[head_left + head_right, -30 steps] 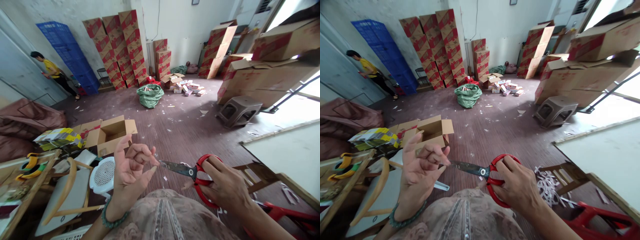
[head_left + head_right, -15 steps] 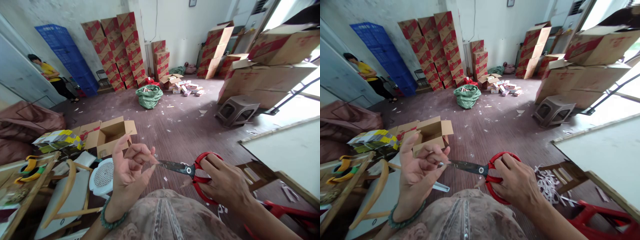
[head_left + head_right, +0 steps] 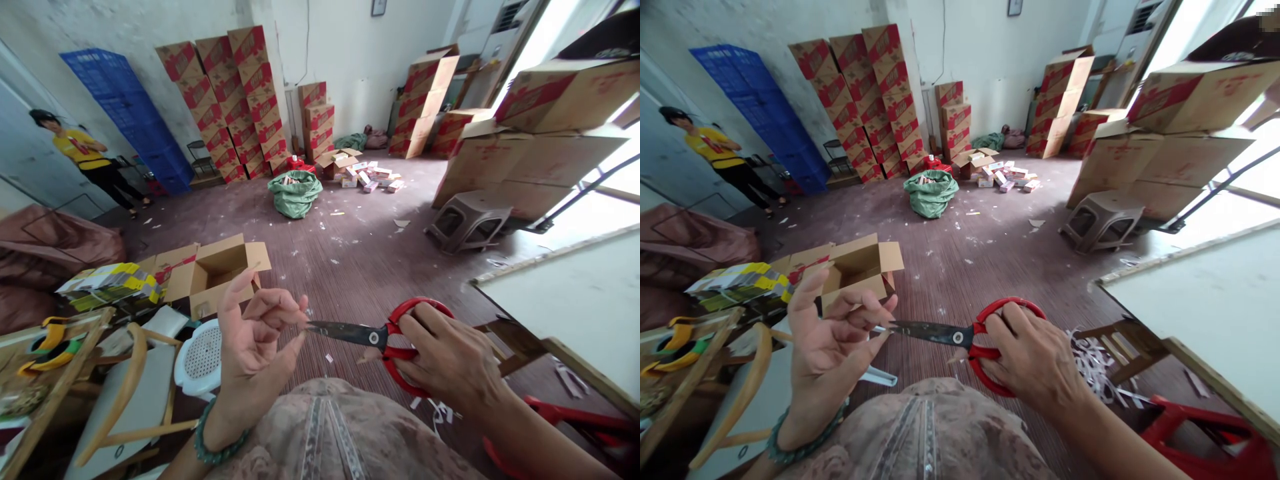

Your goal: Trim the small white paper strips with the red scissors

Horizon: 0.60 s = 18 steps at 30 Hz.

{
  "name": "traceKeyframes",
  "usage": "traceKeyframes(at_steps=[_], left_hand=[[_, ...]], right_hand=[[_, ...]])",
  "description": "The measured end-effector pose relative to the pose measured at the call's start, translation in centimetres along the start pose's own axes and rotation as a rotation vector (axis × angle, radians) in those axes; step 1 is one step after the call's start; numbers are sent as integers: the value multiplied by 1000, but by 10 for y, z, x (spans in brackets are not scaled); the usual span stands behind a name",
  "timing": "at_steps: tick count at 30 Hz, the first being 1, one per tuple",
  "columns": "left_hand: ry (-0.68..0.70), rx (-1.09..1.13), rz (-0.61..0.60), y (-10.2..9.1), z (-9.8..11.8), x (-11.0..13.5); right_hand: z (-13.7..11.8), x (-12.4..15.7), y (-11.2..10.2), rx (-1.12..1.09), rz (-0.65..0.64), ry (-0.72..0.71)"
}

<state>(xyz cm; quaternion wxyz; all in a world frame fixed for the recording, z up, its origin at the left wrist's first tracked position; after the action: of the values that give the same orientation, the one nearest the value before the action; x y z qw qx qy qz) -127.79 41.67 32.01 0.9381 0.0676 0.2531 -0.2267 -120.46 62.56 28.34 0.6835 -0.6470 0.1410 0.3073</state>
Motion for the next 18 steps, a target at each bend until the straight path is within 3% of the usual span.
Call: traceKeyframes(at_steps=[18], left_hand=[[-167,121,-38,-1,-15,-5]], right_hand=[[3,-1,2,-36,-50,-89]])
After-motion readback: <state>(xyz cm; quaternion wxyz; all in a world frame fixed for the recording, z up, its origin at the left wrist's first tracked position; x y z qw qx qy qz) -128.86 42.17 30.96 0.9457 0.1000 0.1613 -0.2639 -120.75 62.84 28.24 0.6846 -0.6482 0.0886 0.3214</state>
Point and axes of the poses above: each hand's wrist, its own x-axis away from the middle knuckle, its own y-axis out of the palm, z = x × y, the point moved 6 cm from there along -x, towards the middle knuckle, and after that the axes turned 7 degrees about -z, right-handed, at the moved point
